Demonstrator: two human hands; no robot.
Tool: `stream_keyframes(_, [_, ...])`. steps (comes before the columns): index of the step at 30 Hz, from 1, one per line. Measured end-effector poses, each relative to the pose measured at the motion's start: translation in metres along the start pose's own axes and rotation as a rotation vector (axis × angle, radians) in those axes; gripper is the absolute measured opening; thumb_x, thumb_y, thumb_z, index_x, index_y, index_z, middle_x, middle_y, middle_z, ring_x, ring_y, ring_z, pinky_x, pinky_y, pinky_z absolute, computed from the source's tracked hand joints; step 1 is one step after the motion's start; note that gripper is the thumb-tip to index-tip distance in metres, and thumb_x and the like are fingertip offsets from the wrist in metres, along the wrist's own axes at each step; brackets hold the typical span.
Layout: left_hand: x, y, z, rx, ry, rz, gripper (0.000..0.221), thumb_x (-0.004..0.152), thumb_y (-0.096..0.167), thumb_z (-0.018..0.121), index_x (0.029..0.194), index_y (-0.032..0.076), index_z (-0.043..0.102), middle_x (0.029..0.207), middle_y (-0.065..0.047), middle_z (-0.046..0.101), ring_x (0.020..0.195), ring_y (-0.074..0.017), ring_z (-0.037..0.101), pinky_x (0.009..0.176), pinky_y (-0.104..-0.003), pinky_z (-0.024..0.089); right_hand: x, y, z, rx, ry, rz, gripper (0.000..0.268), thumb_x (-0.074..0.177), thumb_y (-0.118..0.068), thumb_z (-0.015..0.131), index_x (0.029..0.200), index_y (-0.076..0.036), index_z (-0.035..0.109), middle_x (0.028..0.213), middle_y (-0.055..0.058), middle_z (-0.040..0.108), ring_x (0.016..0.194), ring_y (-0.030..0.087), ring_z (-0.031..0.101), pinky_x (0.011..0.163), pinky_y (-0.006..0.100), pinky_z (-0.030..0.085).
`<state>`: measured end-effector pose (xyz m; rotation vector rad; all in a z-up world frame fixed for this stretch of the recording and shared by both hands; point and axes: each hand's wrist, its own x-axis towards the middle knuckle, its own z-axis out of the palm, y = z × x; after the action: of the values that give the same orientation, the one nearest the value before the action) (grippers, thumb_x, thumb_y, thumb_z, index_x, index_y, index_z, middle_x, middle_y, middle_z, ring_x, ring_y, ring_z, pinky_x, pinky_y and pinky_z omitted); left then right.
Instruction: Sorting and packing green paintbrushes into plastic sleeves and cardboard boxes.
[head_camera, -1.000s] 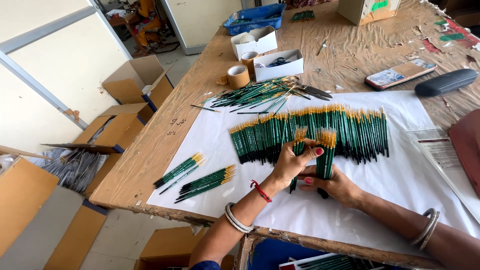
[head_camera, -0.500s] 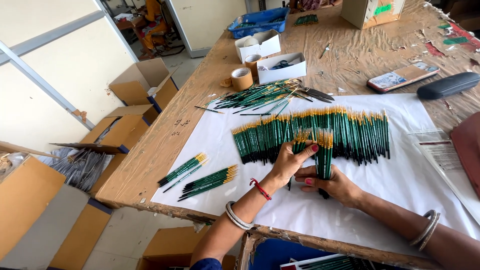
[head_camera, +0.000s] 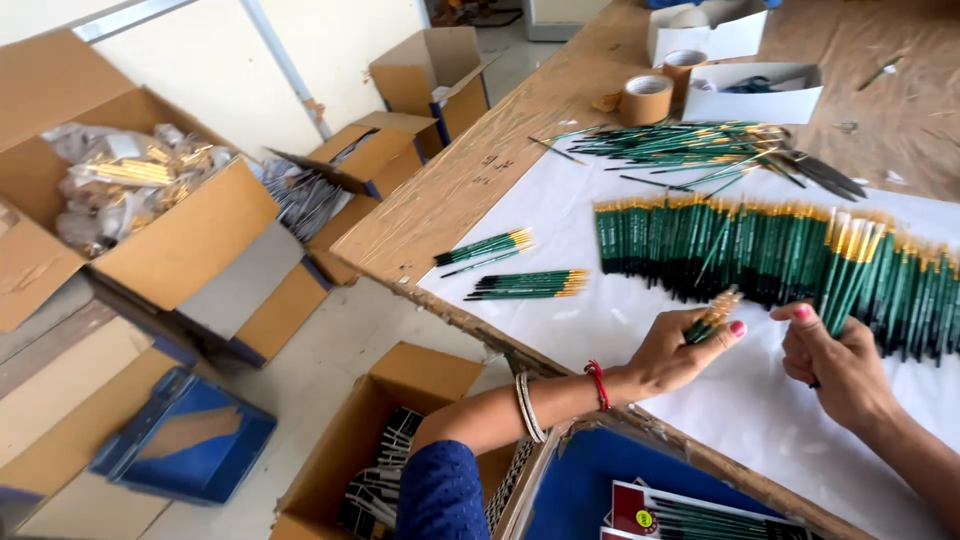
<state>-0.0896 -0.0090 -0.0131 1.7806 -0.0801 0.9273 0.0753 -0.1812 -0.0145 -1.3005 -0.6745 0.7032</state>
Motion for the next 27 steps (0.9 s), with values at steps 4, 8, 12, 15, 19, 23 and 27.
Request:
stream_keyframes(4, [-0.002, -0.001, -0.059, 0.48, -0.36, -0.157, 0.039, 0.096, 0.045, 0.067, 0.081, 0.008, 0.066, 0.054, 0.003, 0.052, 0.042, -0.0067, 0.045, 0.038, -0.028, 0.033, -0.008, -0.016, 0.009, 0.046, -0.044, -0.012, 0.047, 0.105, -0.047, 0.044, 0.117, -0.004, 0.056, 0.069, -0.002, 0.033, 0.057, 0.01, 0.028, 0.046, 0.027, 0.027])
stream_keyframes(8, [-0.003, 0.005, -0.113, 1.159, -0.368, -0.027, 0.066, 0.083, 0.071, 0.07, 0.069, 0.006, 0.066, 0.048, -0.002, 0.052, 0.04, -0.0141, 0.044, 0.037, -0.033, 0.03, -0.009, -0.027, 0.01, 0.022, -0.017, 0.008, 0.05, 0.108, -0.053, 0.037, 0.112, -0.006, 0.053, 0.069, -0.001, 0.033, 0.055, 0.01, 0.028, 0.045, 0.027, 0.027])
stream_keyframes(12, [-0.004, 0.009, -0.119, 1.169, -0.278, -0.017, 0.073, 0.078, 0.075, 0.067, 0.077, 0.002, 0.066, 0.057, -0.007, 0.059, 0.043, -0.0151, 0.052, 0.037, -0.032, 0.037, -0.002, -0.02, -0.002, -0.091, -0.007, 0.008, 0.051, 0.11, -0.049, 0.041, 0.101, 0.0, 0.05, 0.066, 0.003, 0.032, 0.051, 0.012, 0.026, 0.043, 0.03, 0.025])
stream_keyframes(15, [-0.009, 0.0, -0.118, 1.211, -0.108, 0.2, 0.076, 0.073, 0.077, 0.065, 0.082, 0.001, 0.067, 0.083, -0.017, 0.065, 0.067, -0.0216, 0.06, 0.048, -0.035, 0.046, 0.007, 0.003, -0.046, -0.182, 0.033, -0.138, 0.044, 0.114, -0.04, 0.041, 0.097, 0.0, 0.046, 0.066, 0.005, 0.036, 0.049, 0.013, 0.03, 0.041, 0.032, 0.026])
stream_keyframes(19, [-0.014, -0.028, -0.121, 1.185, -0.183, 0.162, 0.075, 0.084, 0.076, 0.059, 0.102, 0.006, 0.073, 0.098, -0.01, 0.068, 0.098, -0.0236, 0.061, 0.08, -0.04, 0.047, -0.014, -0.025, -0.063, -0.226, 0.008, -0.52, 0.038, 0.121, -0.028, 0.038, 0.093, -0.004, 0.045, 0.074, 0.006, 0.045, 0.068, 0.014, 0.046, 0.069, 0.032, 0.045])
stream_keyframes(23, [-0.012, -0.012, -0.119, 1.215, -0.219, 0.138, 0.072, 0.084, 0.073, 0.061, 0.105, 0.005, 0.075, 0.104, -0.01, 0.069, 0.105, -0.0236, 0.06, 0.083, -0.039, 0.045, -0.12, -0.046, 0.023, -0.183, 0.111, -0.432, 0.021, 0.109, -0.021, 0.046, 0.11, -0.003, 0.056, 0.105, 0.013, 0.068, 0.108, 0.019, 0.067, 0.103, 0.037, 0.05])
stream_keyframes(27, [-0.008, 0.017, -0.116, 1.177, -0.24, 0.209, 0.075, 0.078, 0.072, 0.068, 0.105, 0.002, 0.075, 0.102, -0.014, 0.068, 0.101, -0.0272, 0.059, 0.081, -0.042, 0.043, -0.142, -0.012, 0.036, -0.281, 0.23, -0.183, 0.028, 0.109, -0.013, 0.051, 0.108, 0.005, 0.072, 0.112, 0.015, 0.074, 0.101, 0.022, 0.063, 0.092, 0.041, 0.049])
